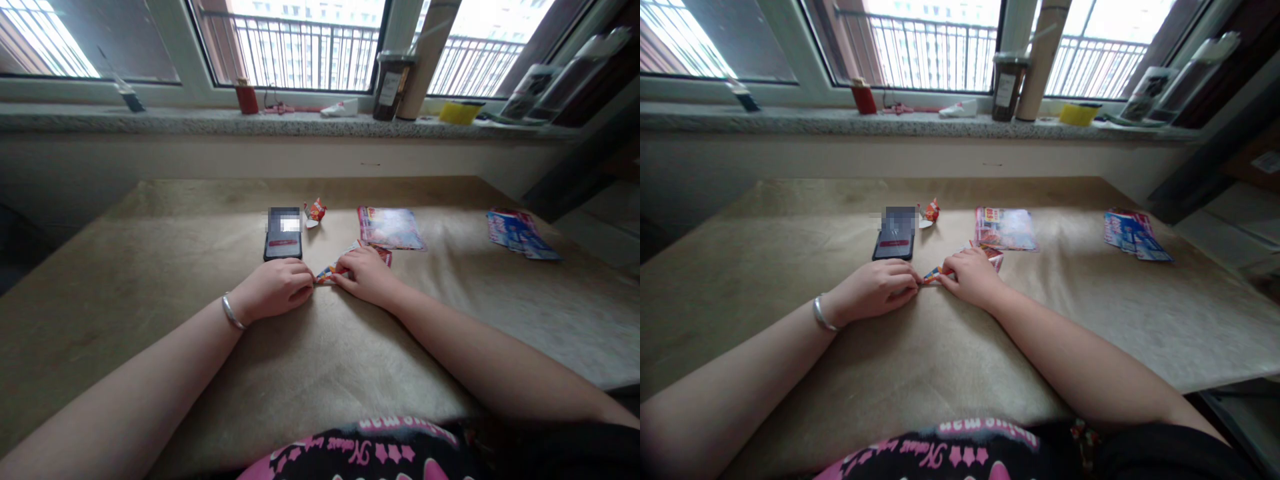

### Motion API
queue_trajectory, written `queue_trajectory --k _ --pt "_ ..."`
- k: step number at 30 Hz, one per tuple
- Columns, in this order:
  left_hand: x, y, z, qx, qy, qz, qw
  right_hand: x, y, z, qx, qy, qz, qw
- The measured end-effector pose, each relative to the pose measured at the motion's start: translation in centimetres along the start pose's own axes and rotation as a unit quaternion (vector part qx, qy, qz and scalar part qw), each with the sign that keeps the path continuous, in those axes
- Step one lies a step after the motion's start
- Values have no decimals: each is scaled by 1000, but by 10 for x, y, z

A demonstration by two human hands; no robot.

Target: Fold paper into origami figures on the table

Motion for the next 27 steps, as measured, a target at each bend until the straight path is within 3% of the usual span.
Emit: queue_trajectory --k 15,27 --pt "6 -4 -10 -1 -110 18 994 0 -3 -10 52 -4 6 999" --pt "5 -6 -8 -65 -93 51 992 1 -2 -9 62 20 13 998"
Point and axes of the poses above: each hand's wrist, its own y-axis away from the middle knuckle, its own x-axis out of the palm, z = x × y, the point moved 10 cm from there along -y, towards the middle knuckle, and after that the axes turned 11 degrees about -y, right-handed, at the moved point
